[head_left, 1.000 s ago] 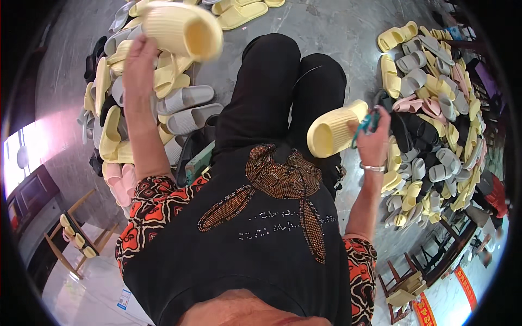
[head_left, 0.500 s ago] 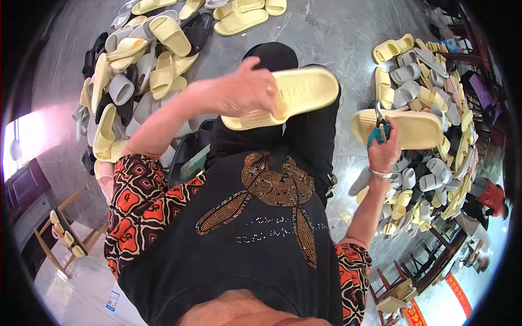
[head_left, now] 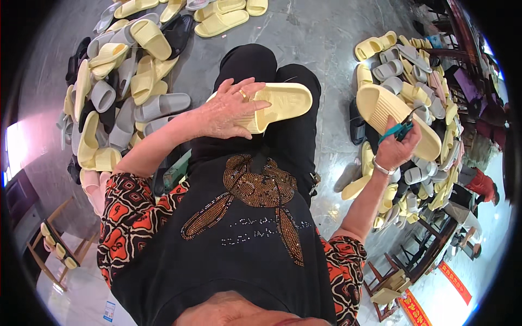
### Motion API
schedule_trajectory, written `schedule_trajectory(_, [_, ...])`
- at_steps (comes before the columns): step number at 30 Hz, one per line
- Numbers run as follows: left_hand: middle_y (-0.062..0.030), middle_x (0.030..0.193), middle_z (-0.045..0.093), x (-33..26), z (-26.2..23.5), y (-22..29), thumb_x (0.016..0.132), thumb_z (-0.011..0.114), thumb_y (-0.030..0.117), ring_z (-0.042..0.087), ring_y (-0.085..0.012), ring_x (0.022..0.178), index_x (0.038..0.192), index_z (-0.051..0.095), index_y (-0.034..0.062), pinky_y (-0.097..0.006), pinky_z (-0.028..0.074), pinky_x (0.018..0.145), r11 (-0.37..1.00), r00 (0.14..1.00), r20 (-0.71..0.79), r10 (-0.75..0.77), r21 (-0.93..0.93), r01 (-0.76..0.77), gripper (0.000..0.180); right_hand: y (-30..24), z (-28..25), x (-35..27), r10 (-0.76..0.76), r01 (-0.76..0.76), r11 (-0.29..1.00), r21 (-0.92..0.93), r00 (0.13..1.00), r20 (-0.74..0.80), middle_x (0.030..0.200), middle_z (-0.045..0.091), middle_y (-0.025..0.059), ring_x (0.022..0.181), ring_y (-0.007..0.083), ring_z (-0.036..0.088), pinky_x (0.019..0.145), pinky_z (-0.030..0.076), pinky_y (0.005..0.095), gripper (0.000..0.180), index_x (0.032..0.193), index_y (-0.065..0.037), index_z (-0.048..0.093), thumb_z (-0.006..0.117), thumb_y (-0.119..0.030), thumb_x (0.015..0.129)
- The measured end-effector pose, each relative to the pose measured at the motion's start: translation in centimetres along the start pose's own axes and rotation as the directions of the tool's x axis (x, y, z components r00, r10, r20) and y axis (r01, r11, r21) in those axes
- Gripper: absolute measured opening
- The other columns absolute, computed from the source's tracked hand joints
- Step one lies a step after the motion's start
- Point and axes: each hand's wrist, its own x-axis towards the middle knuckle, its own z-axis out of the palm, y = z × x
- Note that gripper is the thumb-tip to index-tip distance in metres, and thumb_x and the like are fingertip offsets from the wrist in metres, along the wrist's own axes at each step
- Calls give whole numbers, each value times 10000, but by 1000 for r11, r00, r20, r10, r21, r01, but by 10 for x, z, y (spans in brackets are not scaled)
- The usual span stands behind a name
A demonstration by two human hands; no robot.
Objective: Trimming excess material from various colored slippers and sorting them into pairs.
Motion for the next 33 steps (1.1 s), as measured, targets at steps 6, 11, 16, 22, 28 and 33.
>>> schedule_trajectory(6, [-136, 1191, 465, 19, -10, -4, 709, 677, 310, 478, -285, 1067, 1230, 431, 96, -403, 378, 870, 982, 979, -195, -59, -187, 22, 615, -24, 5, 12, 83, -44, 952, 301, 990, -118, 944, 558, 73, 835, 148, 543, 745, 455, 260, 488, 1090, 13, 452, 732, -46, 694])
schedule_trajectory(11, [-152, 1112, 534, 59, -35, 34, 742, 644, 321, 600, -235, 846, 1235, 423, 48, -320, 468, 745, 702, 932, -129, -338, -694, 158, 606, -58, 13, 22, 124, -58, 862, 503, 987, -99, 974, 536, 84, 878, 163, 530, 791, 442, 269, 505, 1102, 14, 439, 729, -29, 690])
schedule_trajectory(16, [-176, 1146, 511, 73, -34, 35, 721, 651, 361, 586, -254, 859, 1225, 425, 19, -335, 457, 775, 571, 964, 62, -258, -795, 204, 650, -84, 15, 23, 66, -79, 868, 489, 997, 44, 1013, 518, 89, 918, 163, 511, 834, 419, 281, 465, 1097, -12, 453, 701, -7, 704])
schedule_trajectory(22, [-177, 1176, 474, 15, -27, -7, 753, 626, 319, 511, -256, 1037, 1221, 424, -1, -328, 429, 849, 855, 871, -210, -444, -391, 342, 602, -64, -11, 21, -228, 32, 909, 416, 873, 431, 1012, 519, 58, 917, 146, 504, 810, 423, 278, 449, 1101, -42, 465, 655, 34, 702])
schedule_trajectory(28, [-140, 1103, 524, -50, 10, -35, 796, 598, 293, 524, -204, 991, 1154, 488, -10, -303, 424, 836, 695, 763, -82, -641, -485, 531, 481, -80, -13, 28, -387, 129, 920, 370, 442, 809, 858, 572, 65, 750, 195, 571, 679, 459, 291, 455, 1010, -62, 534, 621, 76, 585])
schedule_trajectory(33, [-88, 965, 595, -51, 22, -53, 835, 546, 305, 539, -154, 916, 1078, 560, 9, -279, 417, 811, 428, 751, 39, -659, -802, 416, 383, -101, -6, 12, -554, 223, 814, 536, 24, 832, 715, 561, 90, 666, 278, 566, 598, 459, 344, 396, 905, -78, 561, 634, 5, 525])
